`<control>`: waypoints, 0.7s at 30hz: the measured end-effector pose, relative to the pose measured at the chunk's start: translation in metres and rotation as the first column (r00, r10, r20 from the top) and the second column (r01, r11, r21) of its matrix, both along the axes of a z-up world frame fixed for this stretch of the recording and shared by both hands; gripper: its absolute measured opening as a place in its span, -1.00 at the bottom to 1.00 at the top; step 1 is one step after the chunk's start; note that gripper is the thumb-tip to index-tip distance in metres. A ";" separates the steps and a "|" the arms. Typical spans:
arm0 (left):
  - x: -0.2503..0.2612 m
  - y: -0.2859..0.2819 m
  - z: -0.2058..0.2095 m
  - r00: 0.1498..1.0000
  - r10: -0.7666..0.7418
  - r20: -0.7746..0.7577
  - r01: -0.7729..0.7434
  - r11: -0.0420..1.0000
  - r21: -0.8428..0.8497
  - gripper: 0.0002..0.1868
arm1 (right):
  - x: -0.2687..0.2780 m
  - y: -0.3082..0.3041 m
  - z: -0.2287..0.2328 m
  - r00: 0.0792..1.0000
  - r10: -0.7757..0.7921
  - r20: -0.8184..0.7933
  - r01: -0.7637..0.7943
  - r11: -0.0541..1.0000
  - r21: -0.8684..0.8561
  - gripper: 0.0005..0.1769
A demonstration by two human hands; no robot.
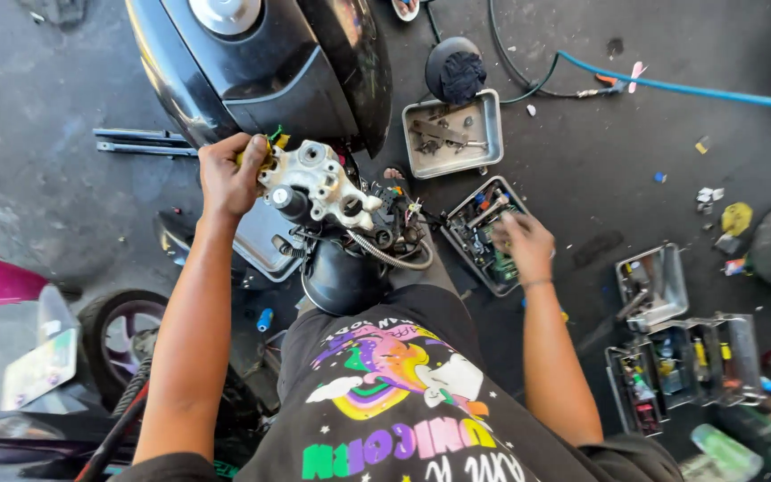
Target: Repairing the steering stem of a motorcycle by hammering and cleaning the components.
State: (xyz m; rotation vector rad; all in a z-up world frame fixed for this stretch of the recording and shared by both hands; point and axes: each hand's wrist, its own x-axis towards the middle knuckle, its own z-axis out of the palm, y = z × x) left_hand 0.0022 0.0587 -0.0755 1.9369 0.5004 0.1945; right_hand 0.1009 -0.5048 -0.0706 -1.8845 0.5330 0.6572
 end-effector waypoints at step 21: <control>0.007 -0.016 0.014 0.933 0.260 -0.250 -0.208 0.954 0.215 -0.32 | 0.003 -0.215 0.002 0.990 0.140 0.027 -0.140 0.990 -0.023 -0.73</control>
